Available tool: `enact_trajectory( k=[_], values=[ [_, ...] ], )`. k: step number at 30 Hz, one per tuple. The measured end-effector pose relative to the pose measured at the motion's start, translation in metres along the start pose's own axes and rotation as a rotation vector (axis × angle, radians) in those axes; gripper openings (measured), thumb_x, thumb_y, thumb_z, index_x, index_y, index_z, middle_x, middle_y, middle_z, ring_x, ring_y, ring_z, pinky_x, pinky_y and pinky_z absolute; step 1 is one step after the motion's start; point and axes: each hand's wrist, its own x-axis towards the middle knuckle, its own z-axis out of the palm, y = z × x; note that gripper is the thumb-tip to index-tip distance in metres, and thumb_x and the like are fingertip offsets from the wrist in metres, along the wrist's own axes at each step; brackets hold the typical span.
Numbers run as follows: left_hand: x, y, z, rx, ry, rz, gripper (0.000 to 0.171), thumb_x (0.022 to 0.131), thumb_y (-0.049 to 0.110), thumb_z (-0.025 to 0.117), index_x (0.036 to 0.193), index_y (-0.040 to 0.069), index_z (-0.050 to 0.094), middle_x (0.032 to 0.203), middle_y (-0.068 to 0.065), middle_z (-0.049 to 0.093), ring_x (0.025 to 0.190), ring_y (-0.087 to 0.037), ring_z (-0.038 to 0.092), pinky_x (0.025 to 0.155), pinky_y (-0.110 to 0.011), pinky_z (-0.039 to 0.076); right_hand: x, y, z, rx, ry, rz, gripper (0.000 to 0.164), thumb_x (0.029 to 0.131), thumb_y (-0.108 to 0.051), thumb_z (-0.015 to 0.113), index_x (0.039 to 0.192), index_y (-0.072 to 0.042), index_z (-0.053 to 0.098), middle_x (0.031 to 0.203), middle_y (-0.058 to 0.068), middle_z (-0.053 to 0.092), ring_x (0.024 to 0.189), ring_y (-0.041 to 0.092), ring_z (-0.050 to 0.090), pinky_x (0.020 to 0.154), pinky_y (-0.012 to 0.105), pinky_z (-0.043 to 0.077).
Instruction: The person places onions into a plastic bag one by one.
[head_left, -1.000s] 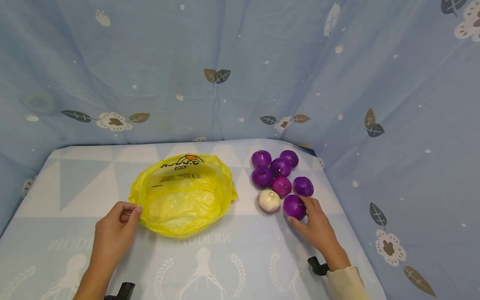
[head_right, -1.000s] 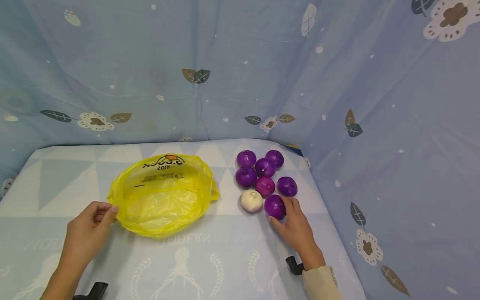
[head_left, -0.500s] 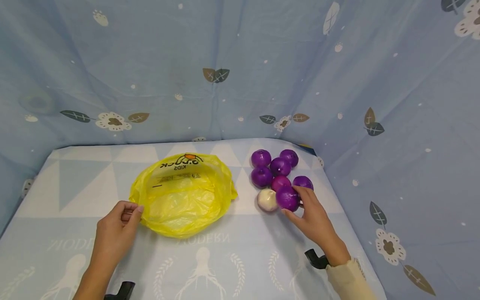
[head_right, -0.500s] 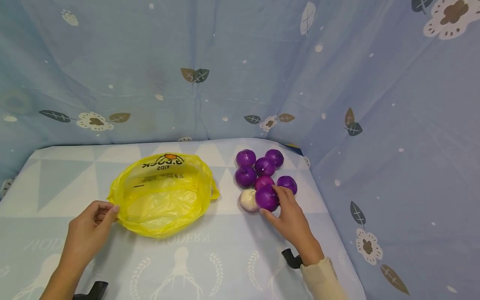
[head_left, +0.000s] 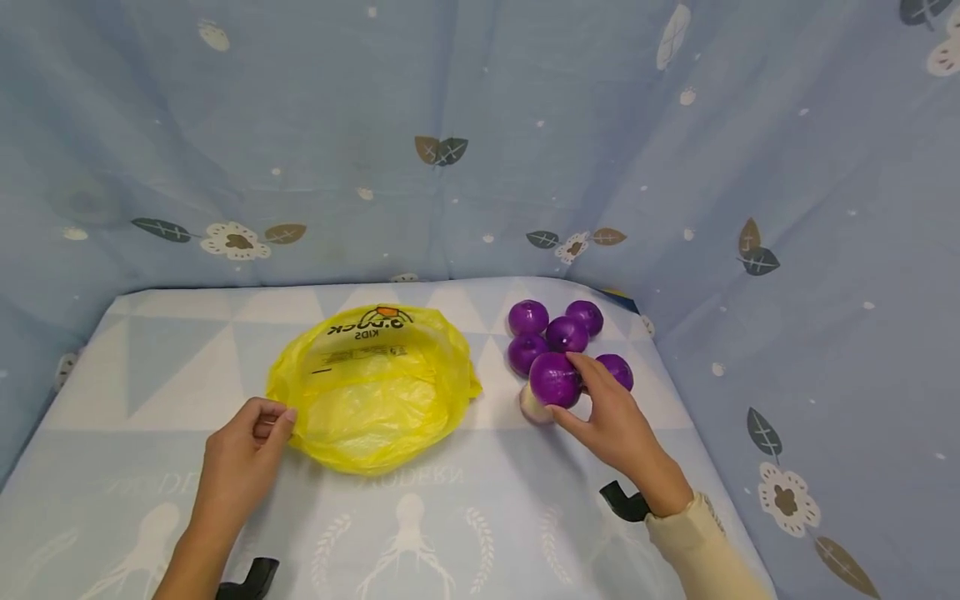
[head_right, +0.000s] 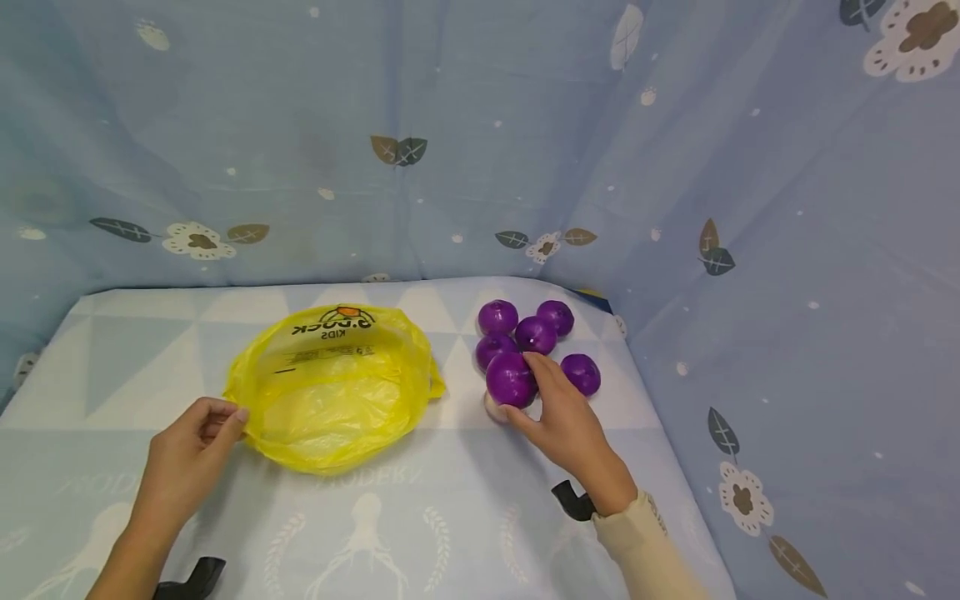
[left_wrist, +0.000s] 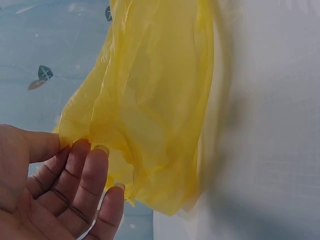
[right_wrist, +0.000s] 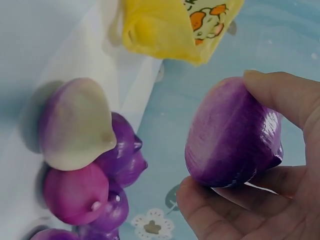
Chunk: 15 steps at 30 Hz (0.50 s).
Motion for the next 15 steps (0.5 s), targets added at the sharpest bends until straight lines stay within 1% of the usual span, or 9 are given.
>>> enact_trajectory(
  k=[4, 6, 7, 10, 11, 13, 15],
  values=[
    [0.001, 0.004, 0.002, -0.003, 0.001, 0.0, 0.022, 0.107, 0.025, 0.064, 0.111, 0.004, 0.064, 0.091, -0.008, 0.069, 0.081, -0.021, 0.063, 0.062, -0.019, 0.048, 0.004, -0.003, 0.002, -0.034, -0.019, 0.003, 0.083, 0.086, -0.019, 0.089, 0.153, -0.001, 0.044, 0.15, 0.02, 0.053, 0.122, 0.034, 0.063, 0.095, 0.049, 0.057],
    [0.001, 0.005, 0.002, 0.001, 0.0, -0.006, 0.022, 0.107, 0.025, 0.064, 0.111, 0.004, 0.064, 0.091, -0.008, 0.069, 0.08, -0.021, 0.062, 0.062, -0.019, 0.048, 0.006, -0.006, 0.002, -0.047, -0.028, -0.003, 0.083, 0.086, -0.02, 0.089, 0.154, -0.002, 0.044, 0.149, 0.019, 0.054, 0.116, 0.032, 0.064, 0.092, 0.048, 0.058],
    [0.001, 0.005, 0.002, 0.002, -0.002, -0.011, 0.022, 0.107, 0.026, 0.064, 0.111, 0.004, 0.064, 0.091, -0.007, 0.069, 0.08, -0.021, 0.062, 0.062, -0.019, 0.048, 0.008, -0.008, 0.002, -0.051, -0.033, -0.006, 0.083, 0.086, -0.021, 0.089, 0.154, -0.002, 0.044, 0.149, 0.019, 0.054, 0.116, 0.032, 0.064, 0.091, 0.048, 0.058],
    [0.0, 0.004, 0.002, 0.007, -0.006, -0.021, 0.023, 0.106, 0.025, 0.064, 0.111, 0.003, 0.064, 0.091, -0.007, 0.069, 0.08, -0.021, 0.062, 0.062, -0.02, 0.048, 0.012, -0.014, 0.002, -0.054, -0.042, -0.025, 0.084, 0.087, -0.027, 0.088, 0.154, -0.002, 0.045, 0.149, 0.018, 0.054, 0.11, 0.031, 0.065, 0.09, 0.048, 0.059],
    [0.0, 0.004, 0.002, 0.008, -0.008, -0.024, 0.023, 0.106, 0.026, 0.064, 0.111, 0.004, 0.064, 0.09, -0.007, 0.07, 0.08, -0.02, 0.062, 0.062, -0.02, 0.048, 0.013, -0.016, 0.002, -0.054, -0.046, -0.028, 0.084, 0.087, -0.029, 0.088, 0.154, -0.003, 0.045, 0.15, 0.017, 0.054, 0.112, 0.032, 0.065, 0.092, 0.049, 0.058],
    [0.0, 0.003, 0.002, 0.008, -0.011, -0.029, 0.023, 0.106, 0.026, 0.064, 0.111, 0.004, 0.064, 0.09, -0.007, 0.07, 0.08, -0.02, 0.063, 0.062, -0.021, 0.048, 0.016, -0.02, 0.002, -0.054, -0.055, -0.035, 0.085, 0.088, -0.034, 0.087, 0.155, -0.004, 0.044, 0.152, 0.017, 0.053, 0.121, 0.034, 0.063, 0.096, 0.052, 0.056],
    [-0.001, 0.003, 0.002, 0.009, -0.014, -0.033, 0.023, 0.107, 0.027, 0.064, 0.111, 0.004, 0.064, 0.09, -0.006, 0.071, 0.08, -0.02, 0.065, 0.062, -0.021, 0.049, 0.02, -0.023, 0.003, -0.051, -0.066, -0.042, 0.085, 0.088, -0.035, 0.087, 0.156, -0.005, 0.044, 0.154, 0.016, 0.052, 0.128, 0.035, 0.059, 0.099, 0.053, 0.053]
  ],
)
